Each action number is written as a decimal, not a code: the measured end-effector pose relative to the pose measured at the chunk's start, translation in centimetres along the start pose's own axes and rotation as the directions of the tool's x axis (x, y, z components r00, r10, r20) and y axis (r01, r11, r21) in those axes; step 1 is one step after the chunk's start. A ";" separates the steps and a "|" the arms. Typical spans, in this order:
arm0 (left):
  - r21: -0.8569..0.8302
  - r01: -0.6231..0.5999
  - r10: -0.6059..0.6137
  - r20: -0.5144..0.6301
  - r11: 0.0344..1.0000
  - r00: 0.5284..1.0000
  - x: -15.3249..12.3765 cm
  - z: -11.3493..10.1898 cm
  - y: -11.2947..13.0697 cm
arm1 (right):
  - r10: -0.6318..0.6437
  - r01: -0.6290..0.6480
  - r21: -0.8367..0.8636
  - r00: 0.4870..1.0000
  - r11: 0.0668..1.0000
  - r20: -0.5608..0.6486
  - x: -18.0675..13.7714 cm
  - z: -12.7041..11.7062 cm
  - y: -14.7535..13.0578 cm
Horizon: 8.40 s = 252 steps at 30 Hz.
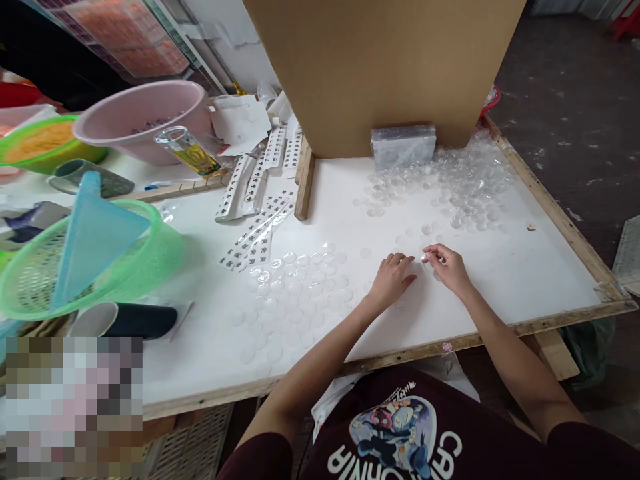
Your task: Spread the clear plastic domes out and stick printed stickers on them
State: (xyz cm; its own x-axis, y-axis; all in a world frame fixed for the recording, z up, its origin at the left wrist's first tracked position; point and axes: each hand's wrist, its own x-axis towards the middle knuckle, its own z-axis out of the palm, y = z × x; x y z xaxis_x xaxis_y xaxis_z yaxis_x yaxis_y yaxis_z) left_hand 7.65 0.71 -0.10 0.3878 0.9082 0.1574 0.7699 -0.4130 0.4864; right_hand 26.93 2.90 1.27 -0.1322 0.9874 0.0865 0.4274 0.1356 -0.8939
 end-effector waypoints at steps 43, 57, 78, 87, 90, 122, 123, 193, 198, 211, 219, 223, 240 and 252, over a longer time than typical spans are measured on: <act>0.065 -0.158 0.158 -0.003 0.985 0.987 -10.0 -2.3 0.3 | -0.390 0.566 -0.305 0.786 0.766 0.479 -9.0 3.8 -1.6; -0.122 -0.316 0.331 0.134 0.941 0.934 -9.9 -1.3 2.3 | -0.299 0.338 -0.257 0.937 0.905 0.181 -6.4 -1.0 -0.2; -0.255 -0.026 0.058 0.119 0.967 0.991 -10.6 -1.9 2.2 | -0.214 0.258 -0.337 0.963 0.905 0.163 -2.4 -0.1 1.1; -0.390 0.191 -0.151 0.130 0.901 0.980 -9.6 -2.3 2.2 | -0.171 0.187 -0.317 0.982 0.930 0.079 -3.9 -3.1 2.8; -0.387 0.189 -0.167 0.090 0.903 0.982 -9.3 -2.1 2.1 | -0.211 0.256 -0.411 0.966 0.875 0.152 -4.8 -2.5 2.7; -0.075 -0.154 0.166 0.199 0.985 0.966 -9.0 -1.4 2.9 | -0.199 0.209 -0.413 0.978 0.886 0.068 -5.3 -4.3 3.6; -0.067 -0.153 0.164 0.203 0.986 0.965 -8.7 -1.3 3.0 | -0.200 0.215 -0.430 0.977 0.877 0.080 -5.2 -4.2 3.7; 0.060 -0.384 0.375 0.123 0.922 0.919 -8.5 -0.9 -0.8 | -0.033 0.093 -0.191 0.955 0.977 0.296 -7.8 -3.6 1.7; 0.064 -0.313 0.314 -0.003 0.948 0.950 -9.2 -2.0 -1.9 | -0.170 0.241 -0.107 0.880 0.965 0.443 -5.2 -0.7 0.7; 0.228 -0.018 0.012 0.029 0.973 1.000 -3.0 1.3 -1.6 | -0.272 0.314 -0.211 0.940 0.926 0.206 -1.3 1.5 0.5; 0.285 0.178 -0.176 -0.031 0.942 0.984 -7.6 -1.6 -5.0 | -0.327 0.386 -0.253 0.912 0.887 0.246 -2.0 3.5 0.6; 0.290 0.156 -0.147 -0.053 0.944 0.988 -8.3 -0.9 -3.1 | -0.337 0.385 -0.260 0.918 0.886 0.210 -1.6 4.0 0.5; 0.272 0.192 -0.163 -0.127 0.943 0.978 -10.5 -1.7 -4.3 | -0.382 0.511 -0.368 0.847 0.777 0.368 -2.9 4.8 0.3; 0.269 0.313 -0.279 -0.158 0.911 0.947 -11.8 -2.3 -6.6 | -0.377 0.711 -0.390 0.664 0.585 0.646 -5.1 9.3 -0.9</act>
State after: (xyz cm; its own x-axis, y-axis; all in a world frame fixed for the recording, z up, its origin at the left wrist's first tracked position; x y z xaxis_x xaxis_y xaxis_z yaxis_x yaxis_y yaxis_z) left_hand -3.19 -7.10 -3.22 0.0728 0.9861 0.1490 0.9591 -0.1102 0.2608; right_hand 18.91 -2.98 -2.47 -0.8264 0.5523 0.1098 0.5048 0.8131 -0.2899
